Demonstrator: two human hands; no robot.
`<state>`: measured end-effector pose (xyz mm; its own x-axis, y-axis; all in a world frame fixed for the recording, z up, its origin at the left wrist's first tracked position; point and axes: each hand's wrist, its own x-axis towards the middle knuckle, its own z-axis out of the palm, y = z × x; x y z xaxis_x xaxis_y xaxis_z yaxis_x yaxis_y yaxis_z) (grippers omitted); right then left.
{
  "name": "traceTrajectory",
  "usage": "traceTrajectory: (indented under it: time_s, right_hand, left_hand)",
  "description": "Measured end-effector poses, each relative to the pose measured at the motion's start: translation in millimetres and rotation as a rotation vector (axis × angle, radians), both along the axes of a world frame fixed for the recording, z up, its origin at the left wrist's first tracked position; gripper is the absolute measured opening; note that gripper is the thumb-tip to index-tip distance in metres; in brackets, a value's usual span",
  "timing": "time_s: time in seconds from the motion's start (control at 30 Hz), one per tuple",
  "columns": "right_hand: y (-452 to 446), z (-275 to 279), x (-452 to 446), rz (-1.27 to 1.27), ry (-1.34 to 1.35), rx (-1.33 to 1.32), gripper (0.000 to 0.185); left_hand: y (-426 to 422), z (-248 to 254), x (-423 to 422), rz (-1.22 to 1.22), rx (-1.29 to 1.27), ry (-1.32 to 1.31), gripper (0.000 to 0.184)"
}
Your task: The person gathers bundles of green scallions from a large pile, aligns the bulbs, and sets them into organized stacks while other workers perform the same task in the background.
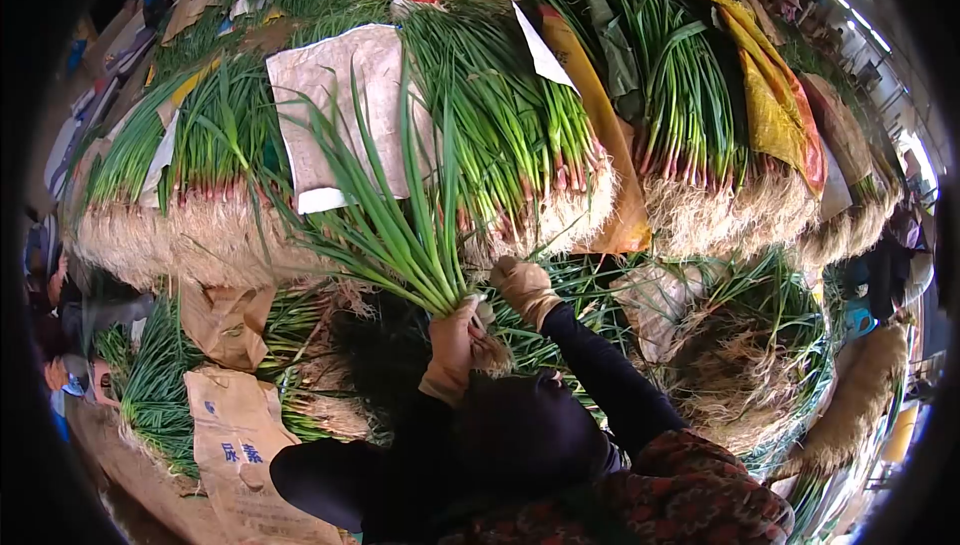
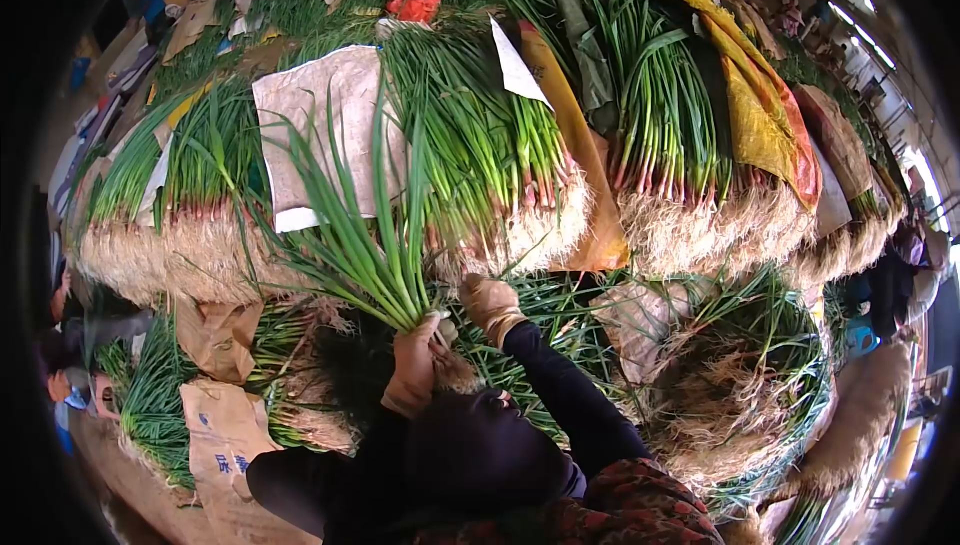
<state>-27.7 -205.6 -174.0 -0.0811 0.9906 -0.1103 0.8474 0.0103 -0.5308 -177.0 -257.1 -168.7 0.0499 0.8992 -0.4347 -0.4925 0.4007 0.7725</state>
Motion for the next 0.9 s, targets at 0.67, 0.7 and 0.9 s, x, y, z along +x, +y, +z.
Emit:
traceTrajectory:
  time_s: [0.67, 0.7, 0.9]
  right_hand:
    - [16, 34, -12, 0.227, 0.371, -0.208, 0.027]
    - [29, 10, -1, 0.077, 0.620, -0.178, 0.030]
    - [61, -11, 2, -0.003, 0.289, 0.003, 0.033]
  left_hand:
    - [16, -6, -29, -0.177, -0.038, 0.010, 0.018]
    - [16, -2, -30, -0.192, -0.024, 0.080, 0.017]
    - [21, 49, -48, -0.283, 0.169, -1.096, 0.022]
